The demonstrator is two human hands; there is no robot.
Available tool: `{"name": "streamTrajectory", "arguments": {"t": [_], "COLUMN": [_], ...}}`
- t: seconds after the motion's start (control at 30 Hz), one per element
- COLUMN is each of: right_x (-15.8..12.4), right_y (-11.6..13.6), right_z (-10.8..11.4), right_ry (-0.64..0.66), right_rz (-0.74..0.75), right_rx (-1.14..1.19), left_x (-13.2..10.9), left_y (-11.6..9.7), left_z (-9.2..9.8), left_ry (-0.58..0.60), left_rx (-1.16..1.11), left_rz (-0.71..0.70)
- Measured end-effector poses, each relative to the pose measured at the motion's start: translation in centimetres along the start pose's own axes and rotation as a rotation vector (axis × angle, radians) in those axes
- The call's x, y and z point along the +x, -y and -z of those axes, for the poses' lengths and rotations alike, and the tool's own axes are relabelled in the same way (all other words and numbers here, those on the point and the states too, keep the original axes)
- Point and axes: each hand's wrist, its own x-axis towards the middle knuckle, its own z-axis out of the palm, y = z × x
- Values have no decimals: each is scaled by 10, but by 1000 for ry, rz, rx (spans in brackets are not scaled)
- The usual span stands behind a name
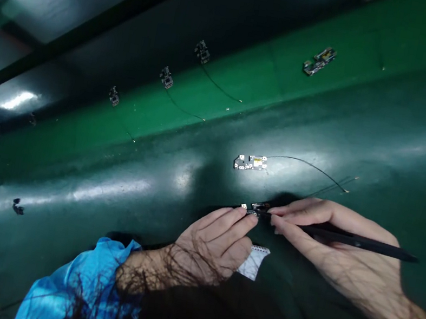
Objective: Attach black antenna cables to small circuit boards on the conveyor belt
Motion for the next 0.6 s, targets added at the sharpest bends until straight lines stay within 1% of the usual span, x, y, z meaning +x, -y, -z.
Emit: {"name": "streamTrajectory", "arguments": {"t": [0.07, 0.17, 0.37, 0.47, 0.6], "right_x": [0, -1, -3, -1, 0], "right_y": [-1, -3, -4, -7, -10], "right_z": [0, -1, -1, -1, -1], "right_ry": [5, 9, 15, 16, 8], "right_rz": [25, 40, 70, 92, 107], "right_rx": [-10, -9, -2, -7, -17], "left_x": [0, -3, -9, -9, -8], "left_y": [1, 2, 2, 1, 0], "left_z": [1, 0, 0, 2, 3], "left_ry": [-2, 28, 76, 77, 95], "left_rx": [19, 49, 48, 47, 103], "left_rz": [-18, -39, -37, -29, -38]}}
